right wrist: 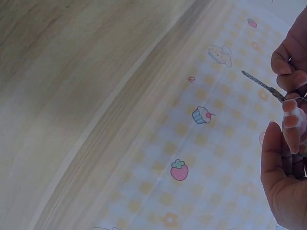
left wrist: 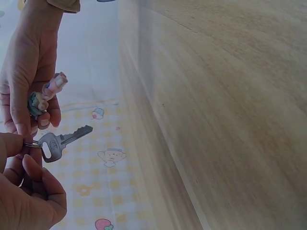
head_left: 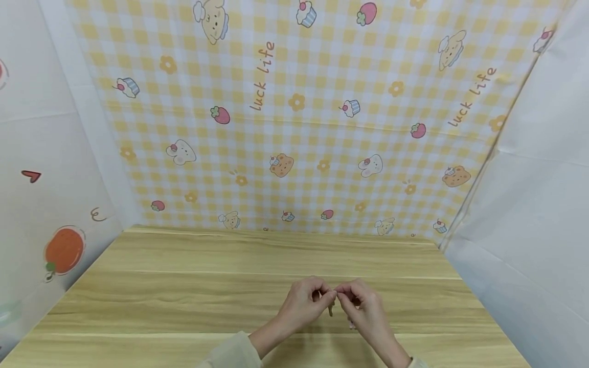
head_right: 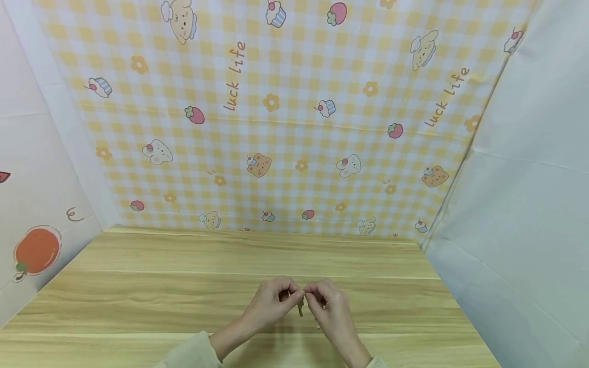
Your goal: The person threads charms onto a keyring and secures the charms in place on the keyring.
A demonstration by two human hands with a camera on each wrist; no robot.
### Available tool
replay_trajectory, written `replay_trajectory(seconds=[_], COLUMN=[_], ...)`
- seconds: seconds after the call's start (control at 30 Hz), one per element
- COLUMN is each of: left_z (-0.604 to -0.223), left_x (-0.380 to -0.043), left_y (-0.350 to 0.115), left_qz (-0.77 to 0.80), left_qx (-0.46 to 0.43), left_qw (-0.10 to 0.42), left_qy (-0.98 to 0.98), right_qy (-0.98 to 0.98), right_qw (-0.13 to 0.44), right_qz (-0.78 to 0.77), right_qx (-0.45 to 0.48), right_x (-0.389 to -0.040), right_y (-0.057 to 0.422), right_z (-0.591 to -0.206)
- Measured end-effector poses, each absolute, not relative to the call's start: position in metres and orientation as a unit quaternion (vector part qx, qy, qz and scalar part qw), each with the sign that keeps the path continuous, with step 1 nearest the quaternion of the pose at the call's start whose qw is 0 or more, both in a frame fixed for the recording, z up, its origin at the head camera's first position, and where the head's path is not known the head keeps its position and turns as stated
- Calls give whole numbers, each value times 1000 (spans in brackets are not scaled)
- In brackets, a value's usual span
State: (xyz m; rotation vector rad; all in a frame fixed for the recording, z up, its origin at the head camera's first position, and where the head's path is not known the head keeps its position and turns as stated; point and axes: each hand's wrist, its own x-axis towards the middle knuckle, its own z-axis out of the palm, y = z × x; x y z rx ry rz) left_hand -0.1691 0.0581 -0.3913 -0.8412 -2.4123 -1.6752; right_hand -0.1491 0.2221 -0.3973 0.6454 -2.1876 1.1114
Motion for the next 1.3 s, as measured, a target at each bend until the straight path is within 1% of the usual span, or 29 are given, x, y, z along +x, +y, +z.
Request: replay_trajectory(seconds=[0.33, 0.5, 0.6, 0.7, 0.87, 1.03, 1.17, 1.3], left_z=[-394, -392, -391, -390, -392, -393, -391, -390], left_x=[-169, -169, -169, -168, -169, -169, -168, -168], left_y=[57, 57, 57, 57, 57, 58, 58, 59], left_qz=[-546, -550, -553, -553, -553, -554, -557, -557], left_qx=[-284, -284, -277, -272, -275, -281, -282, -281], left_qw=[67, 50, 35, 31, 51, 73, 71, 70], left_qy=[-786, -784, -785, -787, -785, -781, -778, -778], right_qy=[-825, -826, -829, -832, -829, -826, -830, -829], right_qw=[266, 262, 272, 281, 283, 250, 239, 238], right_qz=[454, 454, 438, 424, 432, 473, 481, 482], right_qx=[209, 209, 216, 221, 215, 176, 153, 151], right_x=[-147, -146, -146, -147, -147, -140, -132, -138], right_y=[221, 221, 221, 221, 221, 214, 208, 213], right_z=[-396, -396, -396, -397, -397, -383, -370, -381])
